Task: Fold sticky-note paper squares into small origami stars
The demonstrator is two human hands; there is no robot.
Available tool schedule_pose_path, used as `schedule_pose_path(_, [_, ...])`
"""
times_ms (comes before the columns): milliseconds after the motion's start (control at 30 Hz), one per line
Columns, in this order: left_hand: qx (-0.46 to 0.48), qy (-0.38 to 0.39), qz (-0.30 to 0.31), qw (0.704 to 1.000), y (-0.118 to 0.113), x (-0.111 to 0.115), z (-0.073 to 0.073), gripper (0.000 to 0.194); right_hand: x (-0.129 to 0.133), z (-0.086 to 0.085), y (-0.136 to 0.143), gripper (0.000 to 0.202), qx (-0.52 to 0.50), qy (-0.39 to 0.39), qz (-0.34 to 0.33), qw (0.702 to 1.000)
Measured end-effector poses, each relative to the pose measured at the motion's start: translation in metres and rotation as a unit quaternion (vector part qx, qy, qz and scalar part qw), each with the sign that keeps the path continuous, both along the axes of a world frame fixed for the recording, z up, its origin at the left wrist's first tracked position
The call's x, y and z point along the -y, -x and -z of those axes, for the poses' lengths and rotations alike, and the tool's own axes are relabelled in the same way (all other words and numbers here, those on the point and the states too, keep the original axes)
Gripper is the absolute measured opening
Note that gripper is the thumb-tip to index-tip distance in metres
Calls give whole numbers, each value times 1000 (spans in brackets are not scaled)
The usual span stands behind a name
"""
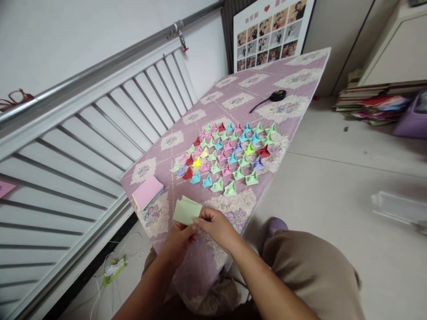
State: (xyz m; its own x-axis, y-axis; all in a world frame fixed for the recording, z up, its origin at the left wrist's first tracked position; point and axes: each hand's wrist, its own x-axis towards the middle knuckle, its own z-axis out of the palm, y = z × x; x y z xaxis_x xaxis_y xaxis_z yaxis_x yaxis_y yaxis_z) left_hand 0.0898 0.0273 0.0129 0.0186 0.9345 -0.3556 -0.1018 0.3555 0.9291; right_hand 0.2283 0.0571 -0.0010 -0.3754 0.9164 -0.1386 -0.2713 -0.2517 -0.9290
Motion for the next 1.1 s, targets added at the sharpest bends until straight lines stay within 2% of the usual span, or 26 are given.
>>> schedule_pose_path(367, [-43,-6,7,999,0,-1,1,28,3,-1,2,36,50,-34,33,998])
schedule_pose_path(500, [-55,-14,13,998,1,0,1,23,2,-1,0,38,49,-19,47,997])
schedule_pose_path(800, [-53,-8,13,998,-4,2,-5,17,-1,-4,-8,41,74,-22,111,991])
schedule_pose_path(1100, [-80,-2,23,997,-1,2,-12,17,-1,-2,-9,45,69,-34,100,992])
